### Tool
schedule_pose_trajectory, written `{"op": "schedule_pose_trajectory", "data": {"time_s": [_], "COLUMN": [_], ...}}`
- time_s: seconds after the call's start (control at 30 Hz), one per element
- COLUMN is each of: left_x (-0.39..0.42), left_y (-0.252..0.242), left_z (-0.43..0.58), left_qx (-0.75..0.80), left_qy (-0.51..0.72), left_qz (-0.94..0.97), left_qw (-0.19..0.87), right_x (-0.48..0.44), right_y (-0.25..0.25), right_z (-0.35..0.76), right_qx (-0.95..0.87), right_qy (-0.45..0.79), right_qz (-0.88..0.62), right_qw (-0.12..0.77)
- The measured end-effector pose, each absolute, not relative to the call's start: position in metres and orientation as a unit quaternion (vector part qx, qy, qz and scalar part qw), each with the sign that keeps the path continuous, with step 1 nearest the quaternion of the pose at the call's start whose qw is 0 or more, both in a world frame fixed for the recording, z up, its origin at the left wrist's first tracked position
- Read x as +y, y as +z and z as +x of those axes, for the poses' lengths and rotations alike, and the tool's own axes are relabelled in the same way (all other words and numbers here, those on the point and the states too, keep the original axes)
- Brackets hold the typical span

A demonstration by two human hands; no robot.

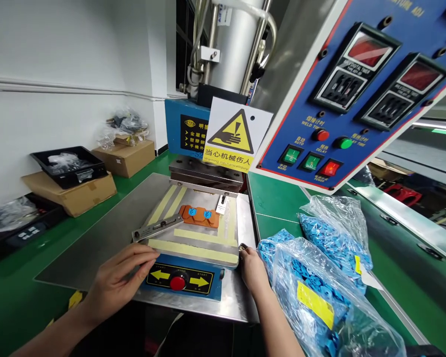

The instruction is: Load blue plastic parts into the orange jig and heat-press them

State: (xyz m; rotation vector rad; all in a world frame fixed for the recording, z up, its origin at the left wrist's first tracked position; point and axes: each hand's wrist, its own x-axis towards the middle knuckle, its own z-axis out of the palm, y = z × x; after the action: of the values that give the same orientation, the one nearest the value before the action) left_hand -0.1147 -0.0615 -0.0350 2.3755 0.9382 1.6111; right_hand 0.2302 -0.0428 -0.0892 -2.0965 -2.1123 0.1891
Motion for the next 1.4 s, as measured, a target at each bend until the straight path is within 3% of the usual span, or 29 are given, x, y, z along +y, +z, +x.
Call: {"op": "schedule_pose_trajectory", "data": {"time_s": [0.9, 1.2, 1.4], "left_x": [-0.07, -0.071, -0.069], "left_y": [-0.046, -0.044, -0.037], "left_z": [-0.068, -0.064, -0.054], "left_qx": [0.253, 0.256, 0.263], "left_qy": [0.462, 0.454, 0.422], "left_qz": [0.839, 0.844, 0.86], "left_qw": [0.135, 0.13, 0.115], "right_x": [-0.027, -0.03, -0.036], "right_y": [-0.088, -0.085, -0.089], "right_z": [0.226, 0.227, 0.234], "right_qx": [-0.697, -0.696, -0.655], "right_qy": [0.051, 0.051, 0.081], "right_qz": [-0.713, -0.708, -0.713], "right_qw": [0.048, 0.103, 0.237]}}
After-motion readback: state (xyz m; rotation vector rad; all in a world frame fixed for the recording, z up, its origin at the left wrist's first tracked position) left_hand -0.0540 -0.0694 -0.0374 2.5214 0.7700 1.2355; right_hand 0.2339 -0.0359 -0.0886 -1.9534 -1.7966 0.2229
